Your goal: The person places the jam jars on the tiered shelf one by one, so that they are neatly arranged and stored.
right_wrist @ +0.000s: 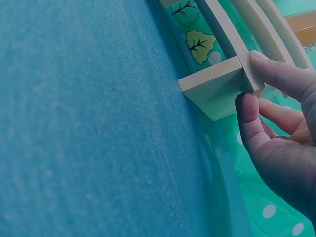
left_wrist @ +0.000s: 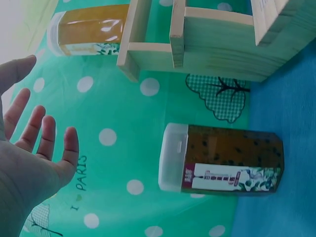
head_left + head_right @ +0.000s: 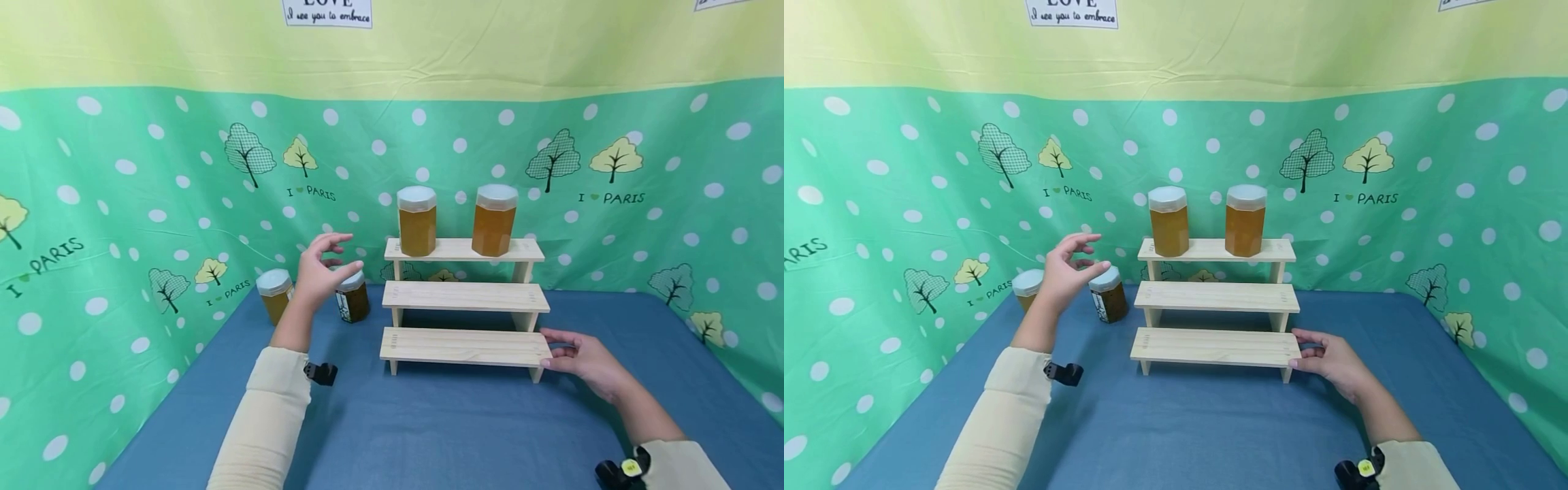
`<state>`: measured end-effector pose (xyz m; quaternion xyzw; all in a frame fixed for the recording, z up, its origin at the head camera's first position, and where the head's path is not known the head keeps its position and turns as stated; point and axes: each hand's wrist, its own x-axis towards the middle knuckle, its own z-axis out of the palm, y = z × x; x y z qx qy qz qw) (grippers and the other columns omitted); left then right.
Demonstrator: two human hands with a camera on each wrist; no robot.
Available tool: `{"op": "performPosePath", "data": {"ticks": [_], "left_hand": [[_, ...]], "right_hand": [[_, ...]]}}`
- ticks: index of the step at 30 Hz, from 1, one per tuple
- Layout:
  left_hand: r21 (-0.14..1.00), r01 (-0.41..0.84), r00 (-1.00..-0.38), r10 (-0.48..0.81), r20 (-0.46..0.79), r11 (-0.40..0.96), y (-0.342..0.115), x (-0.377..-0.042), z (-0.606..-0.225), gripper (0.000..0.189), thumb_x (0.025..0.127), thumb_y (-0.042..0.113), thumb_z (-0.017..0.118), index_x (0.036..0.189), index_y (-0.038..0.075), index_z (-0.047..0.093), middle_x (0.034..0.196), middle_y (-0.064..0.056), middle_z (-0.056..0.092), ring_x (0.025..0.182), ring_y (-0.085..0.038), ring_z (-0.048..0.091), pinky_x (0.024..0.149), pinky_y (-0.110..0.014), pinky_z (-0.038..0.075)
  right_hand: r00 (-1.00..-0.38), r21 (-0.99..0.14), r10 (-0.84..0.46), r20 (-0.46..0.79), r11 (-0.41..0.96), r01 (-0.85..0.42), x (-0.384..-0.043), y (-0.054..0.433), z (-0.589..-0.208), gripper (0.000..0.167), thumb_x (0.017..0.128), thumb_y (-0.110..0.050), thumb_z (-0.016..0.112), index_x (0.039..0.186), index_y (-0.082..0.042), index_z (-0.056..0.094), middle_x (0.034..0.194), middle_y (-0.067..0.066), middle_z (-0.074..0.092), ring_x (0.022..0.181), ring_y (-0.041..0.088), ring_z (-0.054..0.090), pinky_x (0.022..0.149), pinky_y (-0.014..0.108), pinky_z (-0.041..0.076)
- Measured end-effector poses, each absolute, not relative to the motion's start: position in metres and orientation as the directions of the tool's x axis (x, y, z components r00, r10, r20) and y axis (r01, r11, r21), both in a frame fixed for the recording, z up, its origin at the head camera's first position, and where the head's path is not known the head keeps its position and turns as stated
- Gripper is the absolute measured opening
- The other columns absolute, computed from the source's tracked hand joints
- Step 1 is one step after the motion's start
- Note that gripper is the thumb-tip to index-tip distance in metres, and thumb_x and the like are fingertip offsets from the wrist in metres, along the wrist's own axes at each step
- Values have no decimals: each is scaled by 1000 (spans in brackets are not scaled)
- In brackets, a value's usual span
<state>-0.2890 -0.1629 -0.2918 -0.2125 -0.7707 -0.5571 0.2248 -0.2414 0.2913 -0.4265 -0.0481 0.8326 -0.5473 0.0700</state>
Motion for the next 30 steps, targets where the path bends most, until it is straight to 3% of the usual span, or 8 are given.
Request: {"op": "performPosePath", "data": {"ticks": [7,14,21,30], "left_hand": [[762,566,-812,51,582,315,-173,-282,-294,46,83,0,75,126,-6,60,131,-23,49,108,-38,46,92,-57,45],[772,548,-821,28,571,324,-183,-275,-295,46,83,-2,74,126,-6,60,129,-21,50,102,-22,47,91,-48,47],[792,516,-835,-12,549,327,-200,-269,-300,47,84,-1,73,128,-5,59,128,-21,49,100,-16,46,91,-44,47],[792,526,-817,-73,572,309,-221,-266,-311,47,83,-3,73,127,-8,58,125,-16,51,100,-13,46,84,-23,48]], "right_hand": [[-986,-917,-154,-71,398,4,-241,291,-426,82,82,-20,80,145,9,36,122,23,55,89,21,58,75,28,53],[-986,-915,-146,-78,404,12,-242,291,-427,82,82,-20,80,145,9,36,127,25,53,91,22,58,76,29,53],[-986,-913,-147,-84,408,17,-241,289,-426,80,83,-17,79,145,10,36,126,25,54,92,23,59,76,28,53],[-985,-910,-154,-73,414,3,-241,290,-426,79,84,-17,78,145,10,35,127,25,53,91,22,58,75,27,53]]}}
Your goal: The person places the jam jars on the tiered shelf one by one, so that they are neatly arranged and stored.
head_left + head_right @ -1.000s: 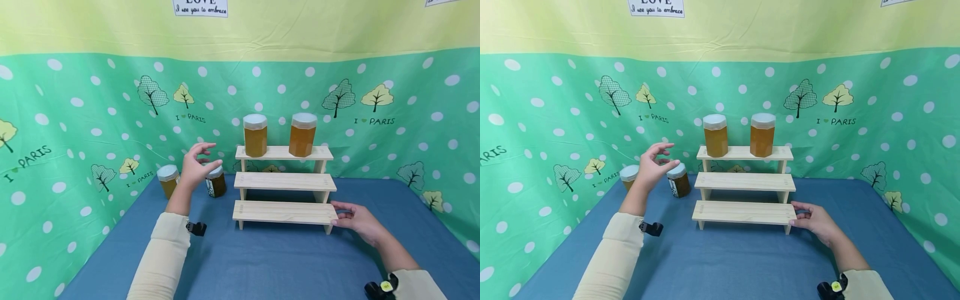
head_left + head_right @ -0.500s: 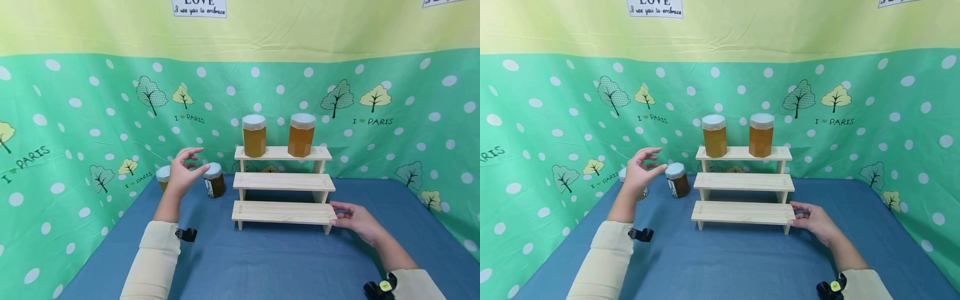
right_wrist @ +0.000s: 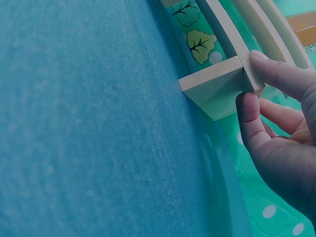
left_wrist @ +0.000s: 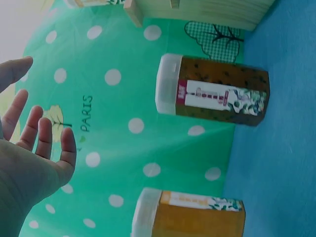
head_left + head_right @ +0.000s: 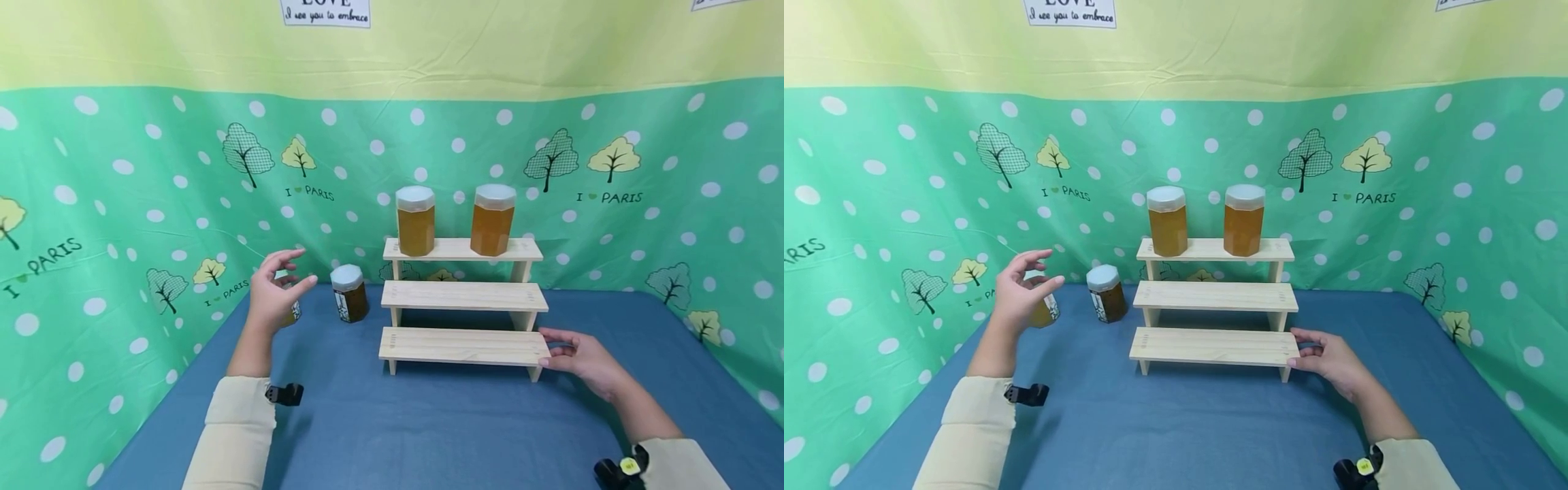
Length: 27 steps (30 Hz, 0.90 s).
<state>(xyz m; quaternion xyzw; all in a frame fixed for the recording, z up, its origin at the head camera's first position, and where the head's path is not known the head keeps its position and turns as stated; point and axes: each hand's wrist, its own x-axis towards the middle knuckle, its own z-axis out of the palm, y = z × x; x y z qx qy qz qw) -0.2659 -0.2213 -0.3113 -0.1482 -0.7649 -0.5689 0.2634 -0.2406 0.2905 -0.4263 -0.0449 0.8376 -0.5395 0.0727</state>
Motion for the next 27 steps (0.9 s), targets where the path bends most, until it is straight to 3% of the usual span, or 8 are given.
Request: {"op": "performPosePath", "data": {"ticks": [4,12,17,27], "left_hand": [[813,514,-820,-120,559,273,-235,-276,-326,51,81,-3,75,129,-6,57,126,-16,50,102,-15,46,83,-20,48],[825,501,-818,-169,550,261,-257,-283,-344,56,81,1,77,133,3,57,131,-8,49,112,-20,47,92,-34,47],[835,489,-816,-205,540,252,-269,-284,-348,55,80,-3,77,131,1,58,131,-3,49,114,-16,45,94,-36,45],[864,445,-832,-248,496,235,-285,-284,-358,55,80,-8,73,132,-2,56,139,-7,46,118,-12,42,102,-43,38]], "right_hand": [[-984,-913,-162,-68,408,-5,-240,290,-427,79,84,-17,78,145,10,35,125,25,54,90,21,59,75,27,53],[-986,-912,-157,-62,410,-8,-240,290,-425,80,83,-19,79,145,10,36,127,25,53,92,21,60,76,27,53],[-985,-914,-160,-63,407,-8,-240,290,-425,82,83,-21,79,145,10,36,129,27,52,93,22,60,77,28,53],[-986,-911,-156,-66,413,-4,-240,290,-425,81,83,-21,80,145,9,36,128,26,53,93,22,59,77,28,53]]}}
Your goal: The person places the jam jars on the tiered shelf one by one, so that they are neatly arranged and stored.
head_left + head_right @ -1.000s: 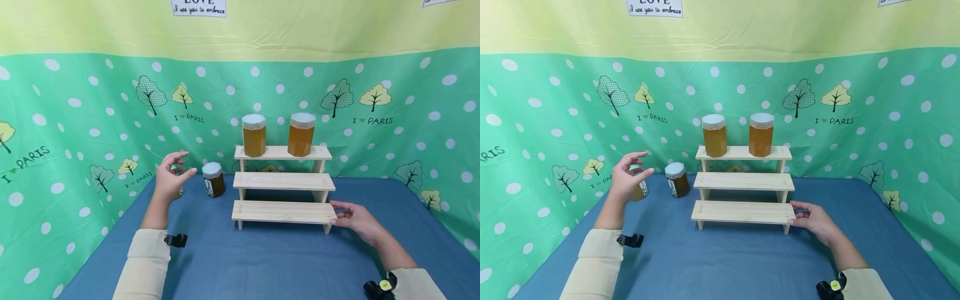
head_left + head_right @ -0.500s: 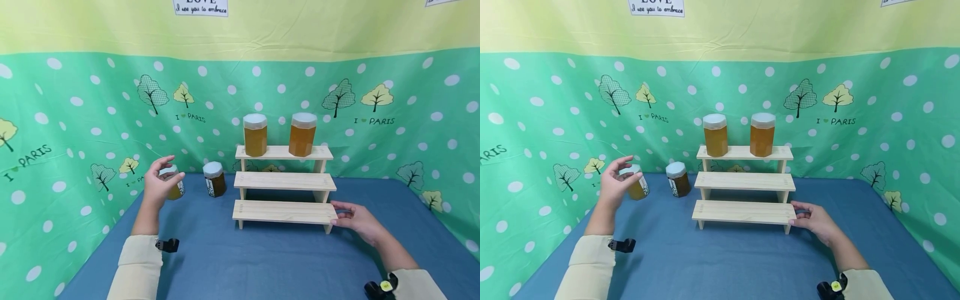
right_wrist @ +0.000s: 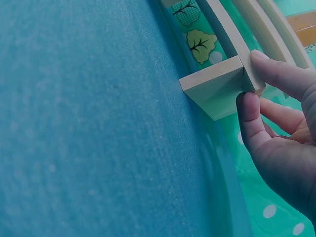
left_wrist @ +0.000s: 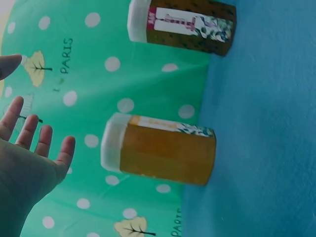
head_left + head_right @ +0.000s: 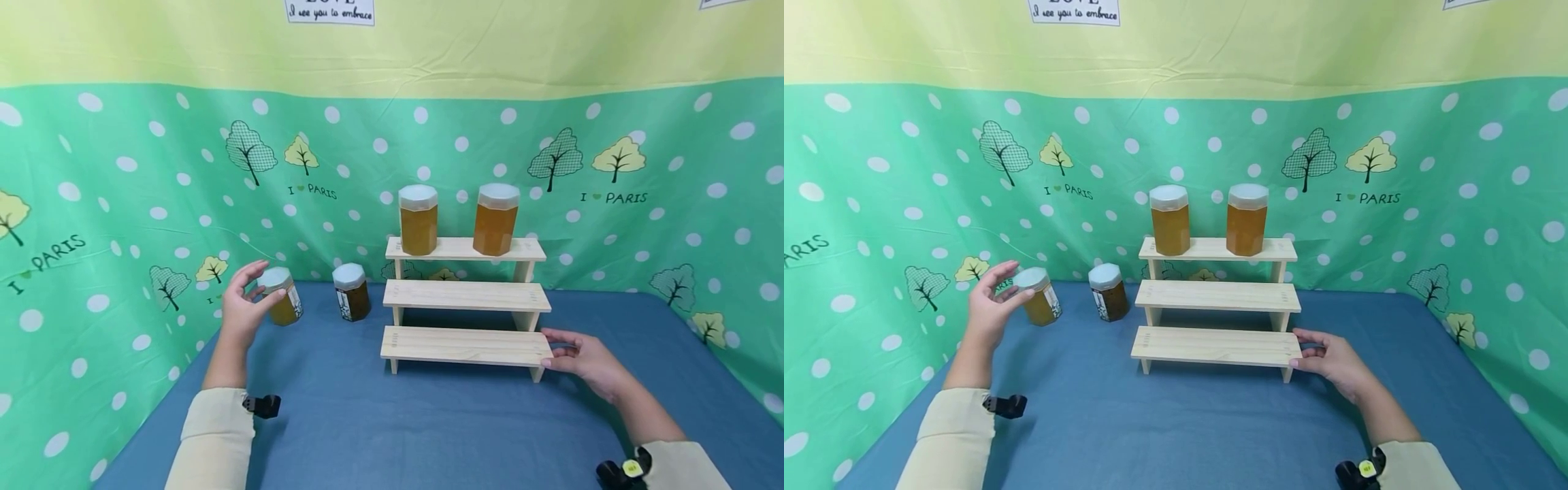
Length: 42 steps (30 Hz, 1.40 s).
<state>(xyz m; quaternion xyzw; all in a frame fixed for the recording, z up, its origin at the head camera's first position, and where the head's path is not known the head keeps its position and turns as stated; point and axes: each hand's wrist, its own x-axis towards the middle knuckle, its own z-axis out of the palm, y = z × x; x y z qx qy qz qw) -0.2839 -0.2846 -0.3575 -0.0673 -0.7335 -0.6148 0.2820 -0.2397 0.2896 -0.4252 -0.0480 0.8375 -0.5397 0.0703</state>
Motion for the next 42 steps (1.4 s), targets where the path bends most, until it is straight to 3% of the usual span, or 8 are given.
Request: {"op": "performPosePath", "data": {"ticks": [10,23,33,42], "left_hand": [[877,393,-860,-226,457,278,-299,-289,-371,67,82,-2,75,143,1,47,151,-14,35,138,-32,33,111,-50,31],[910,236,-908,-256,331,340,-315,-304,-385,78,83,11,79,149,6,39,156,-11,30,142,-31,28,112,-49,29],[915,69,-946,-266,187,398,-326,-322,-395,95,79,24,84,156,20,27,160,-12,19,142,-38,27,108,-55,33],[904,50,-951,-256,173,426,-330,-336,-400,99,79,20,84,156,20,23,160,-12,16,141,-41,27,107,-55,35]], "right_hand": [[-985,-914,-163,-62,407,-10,-241,291,-427,81,84,-21,79,145,9,36,129,27,52,93,22,60,77,28,53],[-984,-911,-149,-101,410,32,-242,289,-426,83,83,-22,80,146,9,35,129,25,52,93,23,59,78,30,53],[-983,-913,-155,-99,408,27,-243,290,-426,83,83,-22,79,146,9,34,128,25,53,93,22,60,79,32,53],[-984,-910,-151,-97,414,27,-241,290,-425,84,83,-22,80,146,9,35,129,25,52,93,22,59,78,30,53]]}}
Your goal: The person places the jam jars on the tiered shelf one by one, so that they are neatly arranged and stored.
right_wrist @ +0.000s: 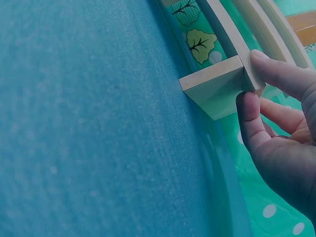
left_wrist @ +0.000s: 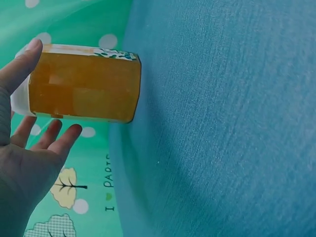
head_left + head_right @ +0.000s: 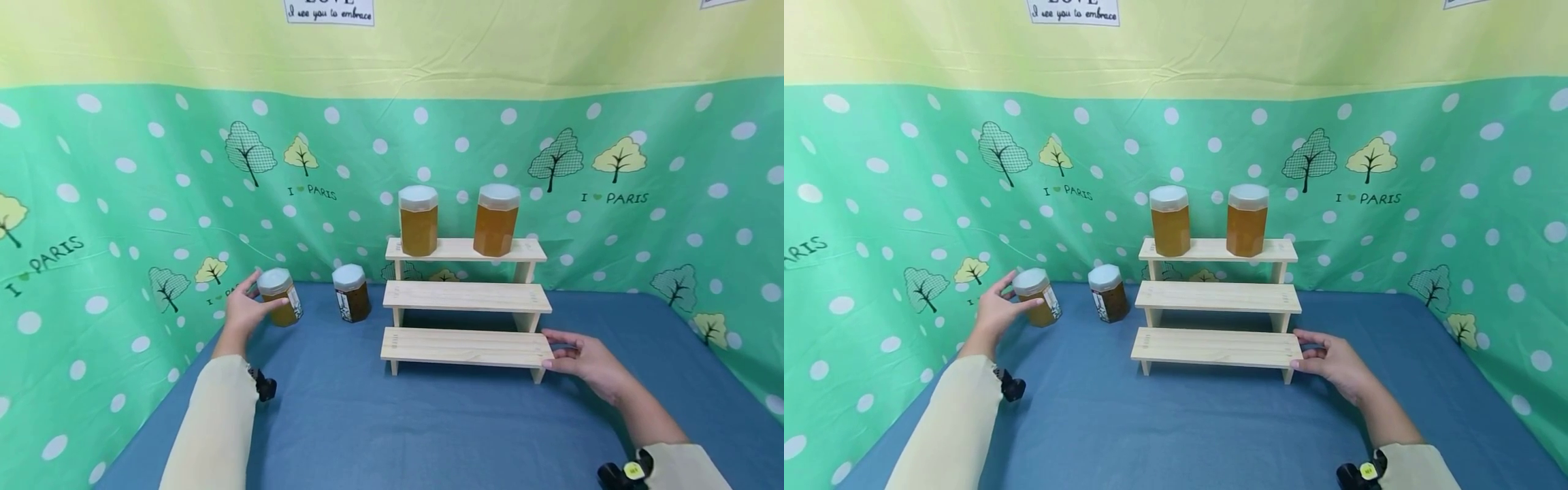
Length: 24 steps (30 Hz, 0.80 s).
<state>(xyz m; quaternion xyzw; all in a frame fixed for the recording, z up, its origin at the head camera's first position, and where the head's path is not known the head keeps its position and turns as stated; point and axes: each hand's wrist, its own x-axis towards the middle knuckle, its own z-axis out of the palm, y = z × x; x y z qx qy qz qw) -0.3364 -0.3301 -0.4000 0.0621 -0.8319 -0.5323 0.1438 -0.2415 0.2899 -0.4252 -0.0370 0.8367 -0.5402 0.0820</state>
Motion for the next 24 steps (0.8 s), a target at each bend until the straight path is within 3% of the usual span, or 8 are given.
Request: {"op": "performPosePath", "data": {"ticks": [24], "left_hand": [[899,82,-909,-338,245,430,-324,-342,-408,85,82,18,81,152,10,34,153,-17,32,134,-41,40,104,-50,41]], "right_hand": [[-983,-918,-158,-90,396,20,-242,291,-426,81,84,-19,79,145,10,35,129,26,52,93,22,60,77,29,53]]}}
